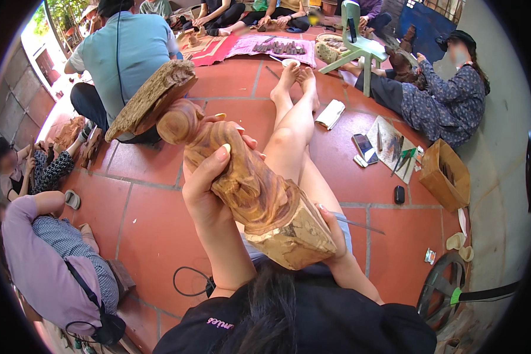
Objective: The person carves a wooden figurine using a metal file and a chisel while sitting on the floor. They hold the wood with one hand and shape its surface with the tools, occasionally rotating the piece to access different areas.
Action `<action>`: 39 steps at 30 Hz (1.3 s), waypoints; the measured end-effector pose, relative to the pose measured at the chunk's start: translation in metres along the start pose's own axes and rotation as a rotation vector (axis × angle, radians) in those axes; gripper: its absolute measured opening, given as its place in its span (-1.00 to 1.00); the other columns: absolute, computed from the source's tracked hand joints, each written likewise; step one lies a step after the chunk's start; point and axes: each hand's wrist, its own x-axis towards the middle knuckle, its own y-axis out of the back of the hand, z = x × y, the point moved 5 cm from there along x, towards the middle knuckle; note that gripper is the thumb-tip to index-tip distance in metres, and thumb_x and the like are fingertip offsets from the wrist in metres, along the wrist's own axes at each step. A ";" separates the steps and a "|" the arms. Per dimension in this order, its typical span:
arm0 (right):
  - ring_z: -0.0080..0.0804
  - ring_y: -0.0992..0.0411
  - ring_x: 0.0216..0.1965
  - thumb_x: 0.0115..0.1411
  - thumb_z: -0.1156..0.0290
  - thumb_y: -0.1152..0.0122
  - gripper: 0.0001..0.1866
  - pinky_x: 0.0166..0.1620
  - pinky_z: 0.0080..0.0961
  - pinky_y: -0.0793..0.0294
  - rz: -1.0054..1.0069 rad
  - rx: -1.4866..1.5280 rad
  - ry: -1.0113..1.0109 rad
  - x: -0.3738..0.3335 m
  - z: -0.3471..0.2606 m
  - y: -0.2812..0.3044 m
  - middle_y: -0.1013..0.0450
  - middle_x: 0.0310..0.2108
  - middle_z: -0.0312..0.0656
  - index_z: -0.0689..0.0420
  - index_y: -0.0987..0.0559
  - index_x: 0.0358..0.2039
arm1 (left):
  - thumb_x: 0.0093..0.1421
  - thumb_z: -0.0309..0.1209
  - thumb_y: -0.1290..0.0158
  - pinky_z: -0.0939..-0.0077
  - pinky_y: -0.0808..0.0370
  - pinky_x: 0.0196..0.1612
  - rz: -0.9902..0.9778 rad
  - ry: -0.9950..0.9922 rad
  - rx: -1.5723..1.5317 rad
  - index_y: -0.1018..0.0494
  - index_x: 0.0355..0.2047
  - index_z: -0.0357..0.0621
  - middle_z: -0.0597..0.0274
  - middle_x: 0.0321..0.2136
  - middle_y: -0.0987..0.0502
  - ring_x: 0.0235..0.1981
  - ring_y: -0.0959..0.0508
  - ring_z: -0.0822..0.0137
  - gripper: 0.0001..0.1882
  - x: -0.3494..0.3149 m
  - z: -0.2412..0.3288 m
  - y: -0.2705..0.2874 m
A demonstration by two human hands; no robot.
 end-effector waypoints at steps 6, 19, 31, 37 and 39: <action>-0.33 -0.39 -0.03 0.41 0.08 0.33 -0.46 0.00 -0.43 -0.39 0.010 -0.228 0.427 0.000 -0.035 -0.012 -0.25 0.15 0.08 0.26 -0.12 0.19 | 0.02 -0.49 -0.08 0.18 -0.60 -0.26 -0.051 0.053 -0.043 -0.22 0.00 -0.36 -0.08 -0.27 -0.44 -0.25 -0.54 0.06 -0.48 -0.004 0.000 -0.006; -0.59 -0.29 -0.47 0.35 0.19 0.04 -0.63 -0.36 -0.68 -0.29 -0.121 -0.552 0.879 -0.031 -0.103 -0.076 -0.38 -0.42 -0.18 0.31 -0.40 -0.17 | -0.08 -0.53 -0.13 0.34 -0.54 -0.20 -0.135 -0.032 0.184 -0.26 -0.05 -0.44 -0.05 -0.31 -0.48 -0.28 -0.55 0.17 -0.45 -0.014 0.003 -0.022; -0.65 -0.36 -0.46 0.30 0.49 -0.02 -0.84 -0.38 -0.74 -0.35 -0.201 -0.580 0.807 -0.032 -0.088 -0.098 -0.44 -0.35 -0.16 0.30 -0.42 -0.17 | -0.02 -0.50 -0.08 0.26 -0.54 -0.17 -0.029 0.030 0.381 -0.24 0.01 -0.35 -0.01 -0.25 -0.45 -0.21 -0.53 0.16 -0.45 -0.014 -0.002 -0.016; -0.49 -0.46 -0.29 0.19 0.57 -0.13 -0.77 -0.24 -0.63 -0.41 -0.042 -0.747 0.837 -0.036 -0.086 -0.103 -0.50 -0.26 -0.09 0.32 -0.45 -0.13 | -0.02 -0.54 -0.07 0.28 -0.56 -0.20 0.007 0.066 0.320 -0.28 -0.02 -0.37 0.00 -0.27 -0.48 -0.24 -0.56 0.16 -0.50 -0.017 -0.009 -0.018; -0.45 -0.46 -0.27 0.19 0.56 -0.12 -0.73 -0.22 -0.61 -0.43 -0.080 -0.773 0.842 -0.035 -0.082 -0.100 -0.49 -0.25 -0.06 0.33 -0.44 -0.10 | -0.03 -0.56 -0.08 0.30 -0.56 -0.21 0.034 0.045 0.364 -0.30 -0.04 -0.38 0.01 -0.29 -0.50 -0.26 -0.56 0.17 -0.52 -0.021 -0.008 -0.021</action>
